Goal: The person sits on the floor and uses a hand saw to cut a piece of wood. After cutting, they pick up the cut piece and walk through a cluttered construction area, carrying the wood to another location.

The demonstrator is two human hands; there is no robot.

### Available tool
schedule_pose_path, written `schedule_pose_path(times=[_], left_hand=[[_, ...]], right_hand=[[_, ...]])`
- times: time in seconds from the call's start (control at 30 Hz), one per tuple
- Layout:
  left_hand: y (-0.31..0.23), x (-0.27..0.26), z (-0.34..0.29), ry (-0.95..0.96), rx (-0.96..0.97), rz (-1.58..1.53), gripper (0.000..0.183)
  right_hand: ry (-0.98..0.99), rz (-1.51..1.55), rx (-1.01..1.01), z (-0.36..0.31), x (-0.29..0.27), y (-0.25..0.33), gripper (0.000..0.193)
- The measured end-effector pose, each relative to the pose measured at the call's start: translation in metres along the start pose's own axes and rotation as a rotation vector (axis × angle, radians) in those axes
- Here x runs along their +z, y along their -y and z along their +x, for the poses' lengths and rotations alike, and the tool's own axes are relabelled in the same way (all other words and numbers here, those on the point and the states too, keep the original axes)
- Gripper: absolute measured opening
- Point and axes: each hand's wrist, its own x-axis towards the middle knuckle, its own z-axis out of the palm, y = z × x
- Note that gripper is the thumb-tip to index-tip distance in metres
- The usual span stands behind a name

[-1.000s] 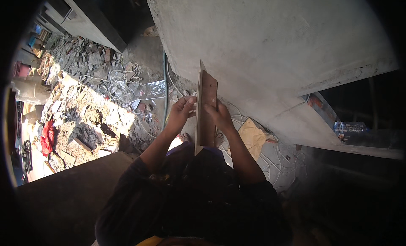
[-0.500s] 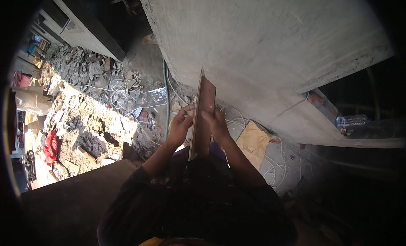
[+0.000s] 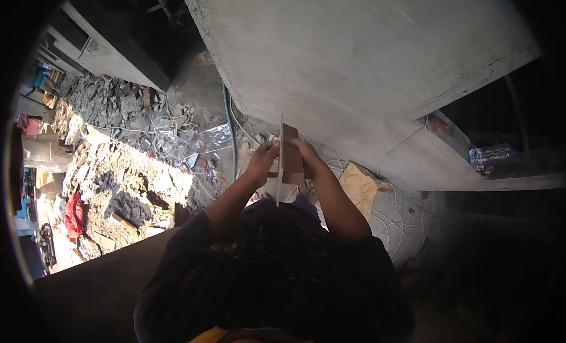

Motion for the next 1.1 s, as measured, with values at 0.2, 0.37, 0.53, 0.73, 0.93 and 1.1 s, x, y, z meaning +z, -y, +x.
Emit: schedule_pose_path(times=[0.2, 0.37, 0.53, 0.73, 0.93, 1.1], left_hand=[[-0.008, 0.001, 0.011, 0.059, -0.148, 0.013, 0.056], [-0.010, -0.007, 0.008, 0.095, -0.194, -0.001, 0.058], [-0.001, -0.019, 0.012, 0.090, -0.214, 0.015, 0.059], [0.004, -0.016, 0.018, 0.103, -0.224, -0.014, 0.060], [0.011, -0.020, 0.022, 0.089, -0.203, 0.004, 0.059], [0.004, -0.011, 0.013, 0.104, -0.202, 0.023, 0.062]], right_hand=[[0.183, 0.134, 0.045, 0.025, -0.020, -0.018, 0.039], [0.205, 0.189, 0.085, 0.044, -0.026, -0.032, 0.031], [0.183, 0.186, 0.133, 0.028, -0.009, -0.028, 0.023], [0.213, 0.226, 0.158, 0.044, -0.024, -0.037, 0.019], [0.269, 0.204, 0.155, 0.043, -0.018, -0.036, 0.022], [0.253, 0.195, 0.125, 0.039, -0.023, -0.035, 0.026]])
